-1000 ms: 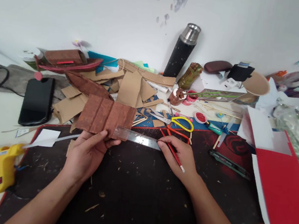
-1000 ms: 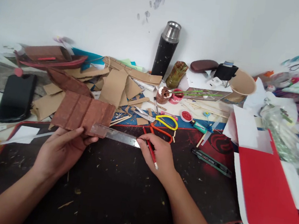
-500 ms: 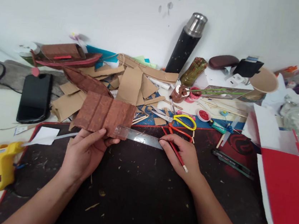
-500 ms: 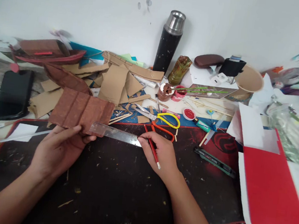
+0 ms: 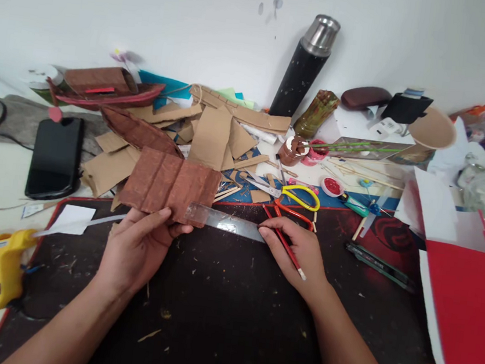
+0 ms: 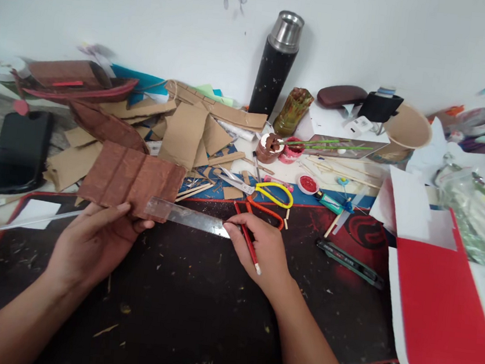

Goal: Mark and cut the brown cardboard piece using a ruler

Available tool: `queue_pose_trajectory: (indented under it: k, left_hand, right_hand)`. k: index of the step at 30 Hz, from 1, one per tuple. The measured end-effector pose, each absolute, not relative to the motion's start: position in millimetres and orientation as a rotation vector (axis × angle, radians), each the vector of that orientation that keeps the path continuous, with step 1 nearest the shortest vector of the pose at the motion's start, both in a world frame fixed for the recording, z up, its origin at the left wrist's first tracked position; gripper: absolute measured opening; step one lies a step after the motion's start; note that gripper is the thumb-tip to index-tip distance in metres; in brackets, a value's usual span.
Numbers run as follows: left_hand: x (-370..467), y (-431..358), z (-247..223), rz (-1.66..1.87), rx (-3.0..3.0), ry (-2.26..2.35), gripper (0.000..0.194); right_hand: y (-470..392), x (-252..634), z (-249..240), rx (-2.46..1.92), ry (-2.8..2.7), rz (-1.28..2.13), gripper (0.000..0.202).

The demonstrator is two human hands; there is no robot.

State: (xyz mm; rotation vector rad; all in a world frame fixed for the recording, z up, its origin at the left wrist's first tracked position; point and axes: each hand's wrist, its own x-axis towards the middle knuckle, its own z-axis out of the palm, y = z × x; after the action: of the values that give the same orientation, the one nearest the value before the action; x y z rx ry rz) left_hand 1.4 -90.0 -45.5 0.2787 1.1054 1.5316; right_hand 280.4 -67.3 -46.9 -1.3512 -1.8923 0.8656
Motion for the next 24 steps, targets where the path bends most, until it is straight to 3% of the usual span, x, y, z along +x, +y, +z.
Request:
queue_pose_trajectory:
  k: [24]
  left_hand:
    - [1.4, -90.8, -48.3, 1.535, 0.296, 1.100, 0.029]
  right_hand:
    - [-65.9, 280.3, -46.6, -1.375, -1.900, 0.887, 0.015]
